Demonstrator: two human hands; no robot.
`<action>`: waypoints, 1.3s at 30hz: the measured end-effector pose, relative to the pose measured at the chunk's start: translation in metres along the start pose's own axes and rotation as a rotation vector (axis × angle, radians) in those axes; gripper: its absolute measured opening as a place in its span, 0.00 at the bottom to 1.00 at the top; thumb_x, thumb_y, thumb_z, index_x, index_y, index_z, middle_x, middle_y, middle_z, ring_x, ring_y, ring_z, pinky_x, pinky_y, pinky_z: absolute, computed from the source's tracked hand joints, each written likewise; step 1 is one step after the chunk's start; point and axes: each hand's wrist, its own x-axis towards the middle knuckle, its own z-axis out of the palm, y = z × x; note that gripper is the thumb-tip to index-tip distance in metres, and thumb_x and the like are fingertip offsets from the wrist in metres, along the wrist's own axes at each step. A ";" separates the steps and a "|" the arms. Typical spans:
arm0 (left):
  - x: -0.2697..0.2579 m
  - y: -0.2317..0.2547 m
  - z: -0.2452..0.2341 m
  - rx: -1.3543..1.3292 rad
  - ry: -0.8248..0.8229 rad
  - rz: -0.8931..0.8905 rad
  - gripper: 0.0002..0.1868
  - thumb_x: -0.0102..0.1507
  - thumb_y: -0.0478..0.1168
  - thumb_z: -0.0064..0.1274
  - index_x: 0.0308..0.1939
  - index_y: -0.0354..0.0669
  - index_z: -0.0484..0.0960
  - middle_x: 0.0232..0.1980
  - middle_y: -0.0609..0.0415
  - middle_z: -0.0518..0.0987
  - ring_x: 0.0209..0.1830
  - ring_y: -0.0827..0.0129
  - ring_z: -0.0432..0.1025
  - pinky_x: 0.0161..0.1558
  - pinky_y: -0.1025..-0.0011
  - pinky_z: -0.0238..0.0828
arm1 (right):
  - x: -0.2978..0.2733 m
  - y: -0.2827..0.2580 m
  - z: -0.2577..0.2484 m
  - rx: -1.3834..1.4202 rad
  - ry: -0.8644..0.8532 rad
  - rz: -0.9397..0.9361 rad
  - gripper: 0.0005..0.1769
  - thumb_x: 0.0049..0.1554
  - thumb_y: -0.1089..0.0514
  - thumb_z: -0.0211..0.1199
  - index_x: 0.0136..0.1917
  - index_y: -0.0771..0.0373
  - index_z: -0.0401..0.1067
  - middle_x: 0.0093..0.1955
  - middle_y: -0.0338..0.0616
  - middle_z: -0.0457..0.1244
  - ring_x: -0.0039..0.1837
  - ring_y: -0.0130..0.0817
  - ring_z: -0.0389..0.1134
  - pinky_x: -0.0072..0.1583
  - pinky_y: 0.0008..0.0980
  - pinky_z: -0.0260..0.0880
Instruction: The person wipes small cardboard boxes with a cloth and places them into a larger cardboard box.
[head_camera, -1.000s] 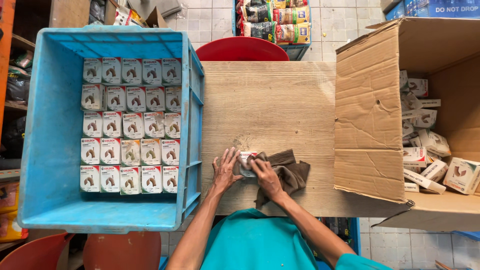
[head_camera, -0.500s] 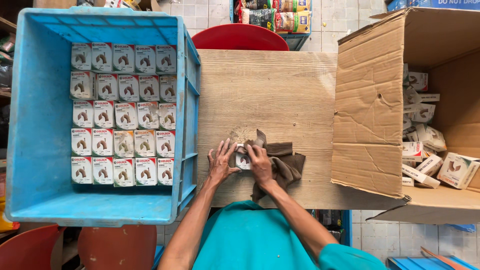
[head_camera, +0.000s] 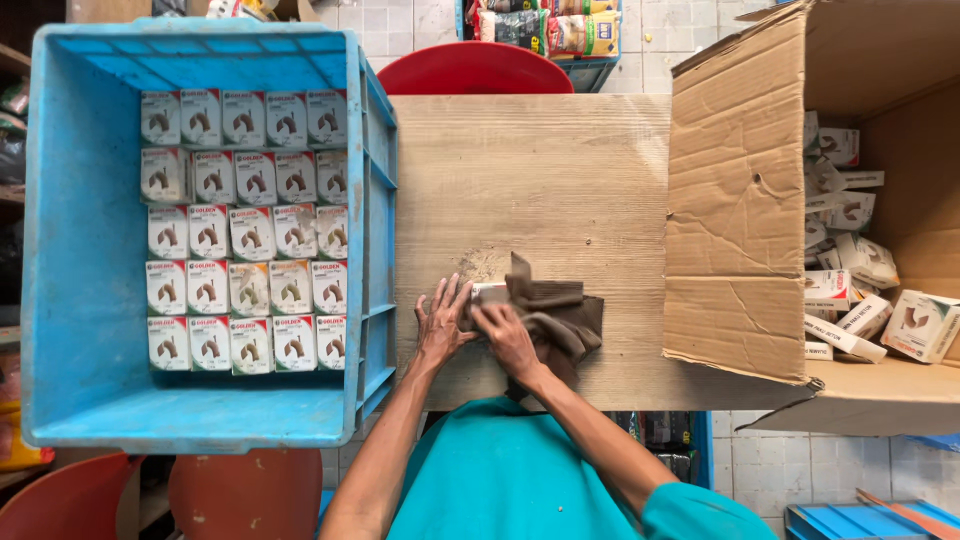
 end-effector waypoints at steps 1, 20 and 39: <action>0.001 0.001 -0.003 -0.001 0.000 0.006 0.55 0.47 0.60 0.65 0.75 0.65 0.55 0.80 0.58 0.50 0.79 0.60 0.46 0.68 0.39 0.43 | -0.006 0.004 -0.014 -0.004 0.002 0.003 0.23 0.54 0.66 0.55 0.64 0.57 0.69 0.53 0.44 0.60 0.56 0.42 0.63 0.57 0.35 0.68; 0.018 0.057 -0.007 0.010 0.031 0.188 0.64 0.40 0.54 0.69 0.76 0.54 0.52 0.71 0.51 0.62 0.76 0.57 0.48 0.69 0.39 0.28 | -0.028 0.053 -0.084 -0.002 0.191 0.525 0.19 0.61 0.57 0.55 0.66 0.56 0.69 0.47 0.44 0.60 0.49 0.43 0.66 0.52 0.40 0.69; 0.008 0.043 0.016 -0.235 0.123 0.179 0.61 0.41 0.51 0.66 0.76 0.51 0.54 0.76 0.53 0.60 0.80 0.59 0.44 0.70 0.34 0.27 | 0.013 0.016 -0.051 0.085 0.068 0.389 0.20 0.61 0.60 0.52 0.67 0.54 0.66 0.54 0.40 0.60 0.53 0.42 0.66 0.53 0.38 0.71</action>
